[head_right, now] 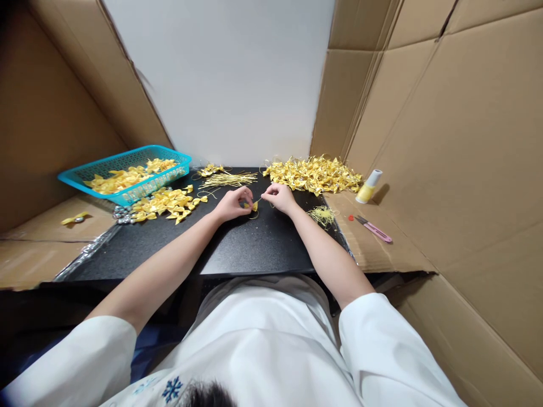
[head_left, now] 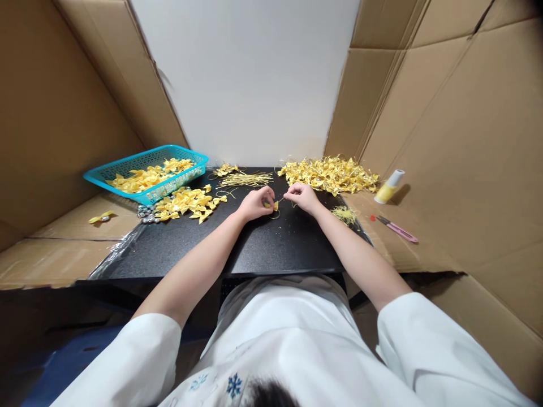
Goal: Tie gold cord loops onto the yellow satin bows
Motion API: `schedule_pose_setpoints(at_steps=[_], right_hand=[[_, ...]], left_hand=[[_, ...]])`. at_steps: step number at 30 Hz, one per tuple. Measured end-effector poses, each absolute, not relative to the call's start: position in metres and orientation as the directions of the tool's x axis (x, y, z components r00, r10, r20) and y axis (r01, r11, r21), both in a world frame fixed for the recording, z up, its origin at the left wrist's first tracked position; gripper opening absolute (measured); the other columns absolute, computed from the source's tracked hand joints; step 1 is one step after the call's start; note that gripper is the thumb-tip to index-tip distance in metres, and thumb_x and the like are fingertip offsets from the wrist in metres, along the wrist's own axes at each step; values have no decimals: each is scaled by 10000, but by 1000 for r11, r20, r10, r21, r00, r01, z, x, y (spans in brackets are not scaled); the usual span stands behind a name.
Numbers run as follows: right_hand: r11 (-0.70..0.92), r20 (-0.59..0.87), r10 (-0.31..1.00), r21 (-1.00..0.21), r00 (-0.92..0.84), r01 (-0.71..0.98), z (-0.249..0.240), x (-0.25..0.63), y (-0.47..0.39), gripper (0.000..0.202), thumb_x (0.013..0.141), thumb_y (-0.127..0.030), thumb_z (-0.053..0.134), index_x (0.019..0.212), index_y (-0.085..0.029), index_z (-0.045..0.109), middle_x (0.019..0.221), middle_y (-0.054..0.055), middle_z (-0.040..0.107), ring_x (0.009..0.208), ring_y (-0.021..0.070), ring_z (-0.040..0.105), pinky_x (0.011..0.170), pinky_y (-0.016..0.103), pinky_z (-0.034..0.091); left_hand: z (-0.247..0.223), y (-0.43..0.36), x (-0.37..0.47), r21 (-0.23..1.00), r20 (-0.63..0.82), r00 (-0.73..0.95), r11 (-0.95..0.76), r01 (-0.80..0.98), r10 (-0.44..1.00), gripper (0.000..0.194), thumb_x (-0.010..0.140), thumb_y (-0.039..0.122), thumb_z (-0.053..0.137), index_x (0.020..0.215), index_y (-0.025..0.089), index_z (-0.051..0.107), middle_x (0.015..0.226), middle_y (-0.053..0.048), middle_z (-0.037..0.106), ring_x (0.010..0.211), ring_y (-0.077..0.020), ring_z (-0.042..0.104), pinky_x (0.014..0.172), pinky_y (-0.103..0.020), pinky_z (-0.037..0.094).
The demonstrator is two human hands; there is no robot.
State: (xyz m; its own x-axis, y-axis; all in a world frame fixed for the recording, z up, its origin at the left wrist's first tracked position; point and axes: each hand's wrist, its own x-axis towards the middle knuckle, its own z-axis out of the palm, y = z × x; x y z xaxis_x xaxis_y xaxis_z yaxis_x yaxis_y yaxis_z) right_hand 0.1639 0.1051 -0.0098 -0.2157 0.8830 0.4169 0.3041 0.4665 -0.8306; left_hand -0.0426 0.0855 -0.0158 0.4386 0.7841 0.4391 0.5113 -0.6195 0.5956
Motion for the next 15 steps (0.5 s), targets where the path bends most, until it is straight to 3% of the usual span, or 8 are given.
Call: schedule_pose_setpoints(at_steps=[6,9,12,15], right_hand=[[456,396,888,-830,-235,322,-11,164,106,196,624,-342,712,586,-179,609,655,-12,581,560,94,421,579,272,386],[476,407,875,-822,-264,312,-11,164,106,228,635,-380,721,606,-176,624,682,-4,589,556,89,422,570,269,381],[500,419,857,-817,-301,288,-12,162,104,275,654,-438,724,635,-176,643,711,8,599,558,93,440,556,270,382],[535,448,835,-799,-319,276,-11,160,102,303,663,-468,728,644,-173,658,743,23,613,584,103,457,571,275,394]], left_hand=[[-8,84,-47,532,458,469,-655,536,756,354,596,133,653,935,185,565,771,17,701,629,-107,521,639,-230,403],[-1,84,-51,523,515,423,-665,533,745,248,626,156,630,873,170,614,740,16,674,607,-100,478,613,-229,379],[5,83,-52,560,520,373,-636,531,769,187,676,229,639,847,162,673,729,3,657,605,-103,467,597,-233,367],[6,83,-48,581,477,412,-630,515,776,264,690,345,698,884,167,722,756,-13,662,607,-105,464,576,-235,354]])
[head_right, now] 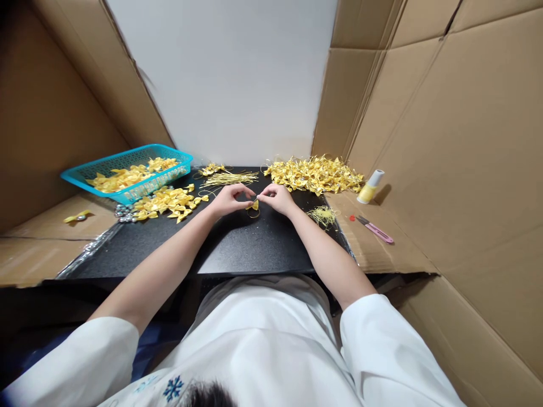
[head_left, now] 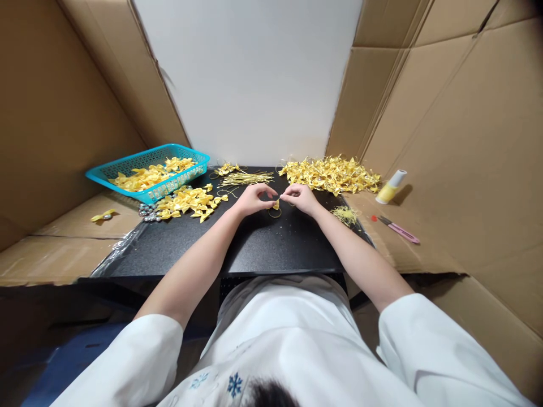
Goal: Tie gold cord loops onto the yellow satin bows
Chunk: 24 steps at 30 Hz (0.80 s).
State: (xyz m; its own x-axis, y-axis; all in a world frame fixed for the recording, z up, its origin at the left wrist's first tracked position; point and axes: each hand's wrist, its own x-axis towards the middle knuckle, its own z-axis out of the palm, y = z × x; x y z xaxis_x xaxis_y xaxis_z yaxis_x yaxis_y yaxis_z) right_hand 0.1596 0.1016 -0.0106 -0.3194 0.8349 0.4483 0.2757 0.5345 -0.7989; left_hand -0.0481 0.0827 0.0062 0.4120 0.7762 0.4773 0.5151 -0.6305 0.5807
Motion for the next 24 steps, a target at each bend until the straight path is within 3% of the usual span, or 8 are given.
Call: schedule_pose_setpoints(at_steps=[5,12,19,24], right_hand=[[562,462,817,-773,-345,295,-7,156,97,288,670,-453,739,650,-172,682,782,33,654,607,103,476,606,276,415],[362,246,887,-895,-390,260,-12,155,98,240,783,-380,624,746,-155,699,630,23,668,609,127,584,654,278,473],[537,406,843,-656,-352,530,-14,145,97,137,648,-283,763,753,-199,738,722,-9,635,684,127,538,640,264,361],[531,412,847,-629,-335,568,-11,139,95,201,637,-306,788,804,-202,743,793,-3,609,731,139,521,660,272,343]], left_hand=[[3,84,-44,616,446,441,-624,481,779,265,739,413,682,761,157,748,727,-34,680,562,-94,436,540,-243,325],[3,83,-47,653,412,386,-563,506,825,287,732,413,685,816,153,774,551,6,587,503,-92,368,504,-246,278],[5,81,-46,646,437,364,-569,509,822,222,707,369,697,762,161,753,586,7,621,509,-86,373,508,-237,285],[6,80,-46,642,461,341,-573,509,819,170,691,318,718,720,152,734,604,7,636,508,-77,376,510,-232,294]])
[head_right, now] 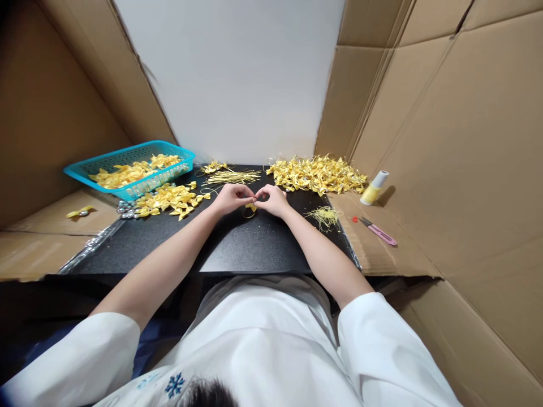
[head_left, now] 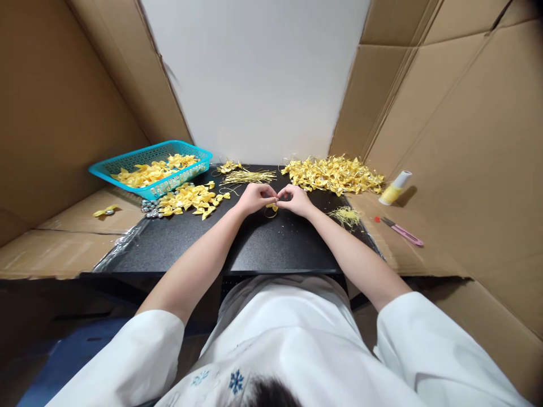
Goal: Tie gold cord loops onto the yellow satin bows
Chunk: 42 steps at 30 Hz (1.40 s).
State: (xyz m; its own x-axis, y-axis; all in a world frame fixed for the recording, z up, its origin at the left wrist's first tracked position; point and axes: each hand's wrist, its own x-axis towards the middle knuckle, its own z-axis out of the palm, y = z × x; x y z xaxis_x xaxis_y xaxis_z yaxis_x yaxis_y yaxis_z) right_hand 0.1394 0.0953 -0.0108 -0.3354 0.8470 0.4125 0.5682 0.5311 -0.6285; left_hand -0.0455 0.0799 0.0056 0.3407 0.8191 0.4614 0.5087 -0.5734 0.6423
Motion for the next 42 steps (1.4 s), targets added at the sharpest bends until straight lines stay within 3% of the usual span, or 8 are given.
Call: schedule_pose_setpoints(at_steps=[12,22,42], right_hand=[[462,346,887,-703,-307,541,-26,130,103,232,640,-418,806,744,-215,769,796,14,643,796,156,575,707,278,416],[280,202,960,-718,-194,637,-15,121,90,133,667,-385,790,723,-266,769,881,-20,727,930,214,647,917,394,387],[375,269,927,-621,-262,688,-18,122,84,83,717,-346,741,725,-267,765,946,-5,695,991,219,551,829,367,318]], left_hand=[[7,78,-46,641,459,308,-551,535,833,41,663,183,722,671,147,741,574,13,654,528,-82,500,540,-210,375],[6,79,-46,649,448,300,-537,538,842,44,653,166,718,675,148,752,621,-2,712,531,-88,560,541,-196,411],[4,80,-46,601,542,235,-567,563,807,58,680,183,703,655,152,745,553,15,659,520,-90,504,540,-219,364]])
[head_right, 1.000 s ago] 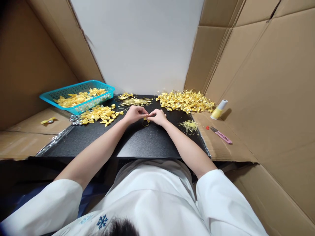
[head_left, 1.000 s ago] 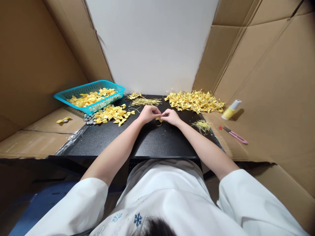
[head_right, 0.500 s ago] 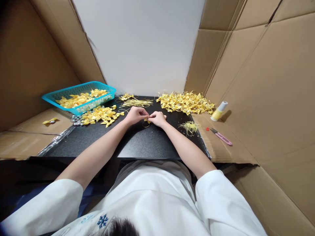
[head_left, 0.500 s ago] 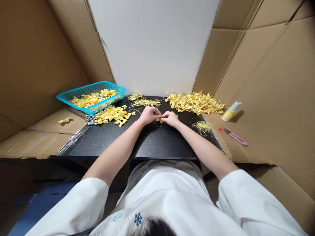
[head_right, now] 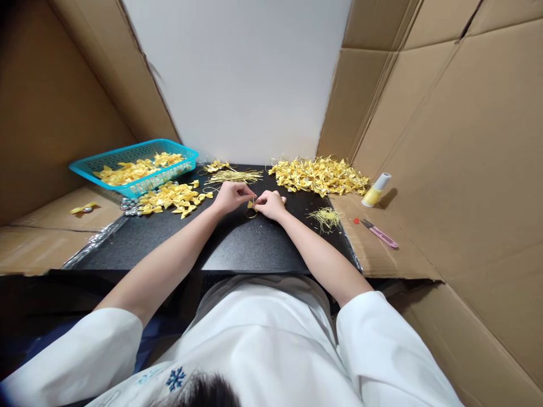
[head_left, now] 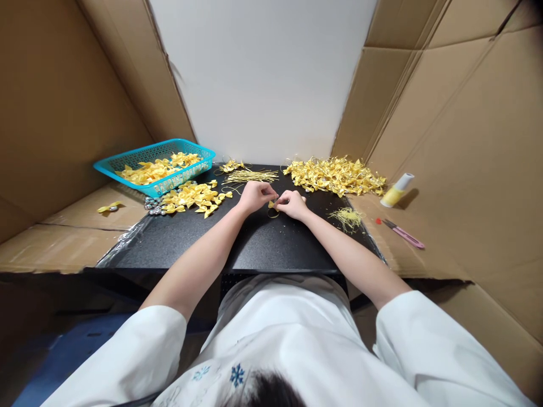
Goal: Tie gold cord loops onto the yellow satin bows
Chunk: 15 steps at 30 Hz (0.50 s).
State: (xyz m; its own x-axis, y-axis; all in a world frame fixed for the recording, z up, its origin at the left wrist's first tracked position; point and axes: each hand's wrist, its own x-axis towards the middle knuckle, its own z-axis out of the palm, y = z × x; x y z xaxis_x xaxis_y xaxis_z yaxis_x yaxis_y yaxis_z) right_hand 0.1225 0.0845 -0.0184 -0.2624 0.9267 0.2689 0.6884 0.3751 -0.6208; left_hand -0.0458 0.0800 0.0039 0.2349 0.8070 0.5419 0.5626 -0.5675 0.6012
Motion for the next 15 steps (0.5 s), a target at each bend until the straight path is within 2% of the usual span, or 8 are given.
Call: schedule_pose_setpoints(at_steps=[8,15], right_hand=[[385,282,922,-598,-265,703,-17,123,81,47,730,-307,739,729,-266,761,958,-4,684,1019,224,527,829,371,302],[384,271,923,-584,-274,715,-14,122,76,34,743,-271,732,726,-251,753,978,-3,689,1049,226,521,831,371,289]], left_hand=[[5,79,-44,626,537,196,-543,560,821,107,688,226,702,674,129,746,539,10,628,498,-81,432,506,-223,307],[9,76,-44,669,518,179,-527,525,836,112,683,217,671,682,131,743,593,-6,670,494,-77,416,492,-216,303]])
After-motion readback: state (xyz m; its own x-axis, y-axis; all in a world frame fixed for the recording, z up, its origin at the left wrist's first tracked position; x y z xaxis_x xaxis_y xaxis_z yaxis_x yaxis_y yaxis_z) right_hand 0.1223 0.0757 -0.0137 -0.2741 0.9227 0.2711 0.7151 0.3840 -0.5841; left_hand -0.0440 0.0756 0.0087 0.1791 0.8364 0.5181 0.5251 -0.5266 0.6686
